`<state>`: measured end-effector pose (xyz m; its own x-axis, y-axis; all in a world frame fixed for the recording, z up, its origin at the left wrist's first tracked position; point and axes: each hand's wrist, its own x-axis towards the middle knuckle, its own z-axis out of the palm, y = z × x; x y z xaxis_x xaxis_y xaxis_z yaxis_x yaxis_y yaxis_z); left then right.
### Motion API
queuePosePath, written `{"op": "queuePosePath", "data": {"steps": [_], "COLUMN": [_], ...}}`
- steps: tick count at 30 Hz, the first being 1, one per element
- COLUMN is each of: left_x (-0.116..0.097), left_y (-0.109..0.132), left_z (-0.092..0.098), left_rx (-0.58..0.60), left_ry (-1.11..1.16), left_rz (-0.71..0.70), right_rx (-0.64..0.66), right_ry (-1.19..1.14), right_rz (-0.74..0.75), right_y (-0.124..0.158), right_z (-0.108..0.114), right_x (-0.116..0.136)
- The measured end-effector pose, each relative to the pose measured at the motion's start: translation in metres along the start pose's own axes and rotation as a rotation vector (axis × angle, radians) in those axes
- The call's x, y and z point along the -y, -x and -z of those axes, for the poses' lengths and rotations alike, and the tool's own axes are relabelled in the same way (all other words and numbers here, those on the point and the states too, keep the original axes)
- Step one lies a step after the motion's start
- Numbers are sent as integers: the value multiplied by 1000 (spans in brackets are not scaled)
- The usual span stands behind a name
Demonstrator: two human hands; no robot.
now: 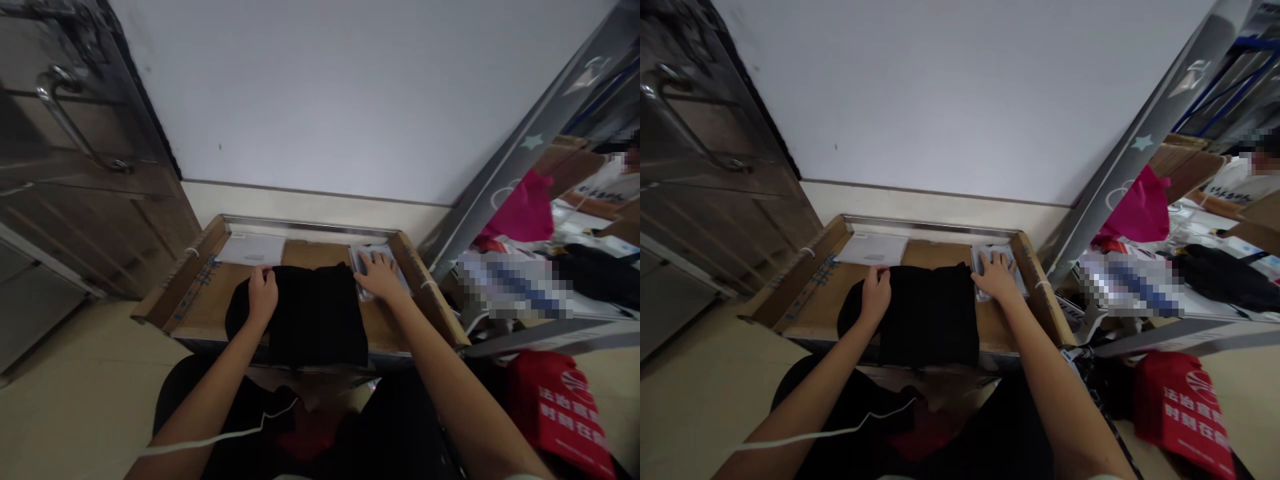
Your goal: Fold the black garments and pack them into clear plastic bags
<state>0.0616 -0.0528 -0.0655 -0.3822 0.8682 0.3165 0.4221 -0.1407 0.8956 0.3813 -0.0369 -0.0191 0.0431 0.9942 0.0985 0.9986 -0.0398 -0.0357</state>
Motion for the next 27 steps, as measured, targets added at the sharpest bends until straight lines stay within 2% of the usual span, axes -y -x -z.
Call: {"op": "queuePosePath", "data": {"steps": [4,9,11,13,16,18,20,23,25,27], "left_x": [0,2,-1,-6,-14,-14,-8,6,13,18], "left_y": [0,0,1,1,0,-4,-7,-12,-13,-14], "left_z": [1,-2,-4,0,22,46,71,97,104,104], "left_rx": [11,6,16,18,-32,-66,-17,121,162,148], "left_ry": [-8,-33,-47,-106,-334,-526,-649,-665,-645,-628], "left_rz": [-11,-44,-68,-130,-193,-141,-47,89,119,105], "right_rx": [-19,-196,-190,-126,-43,-3,34,57,52,41], "right_ry": [17,-48,-144,-221,-222,-161,-108,-85,-91,-99], "right_rz": [16,185,284,356,344,314,313,318,311,302], "right_y": [2,7,7,3,-7,-15,-22,-31,-34,-37], "right_z": [6,16,15,11,4,2,1,1,2,3], "right_x": [1,24,38,49,56,56,54,53,52,51]}}
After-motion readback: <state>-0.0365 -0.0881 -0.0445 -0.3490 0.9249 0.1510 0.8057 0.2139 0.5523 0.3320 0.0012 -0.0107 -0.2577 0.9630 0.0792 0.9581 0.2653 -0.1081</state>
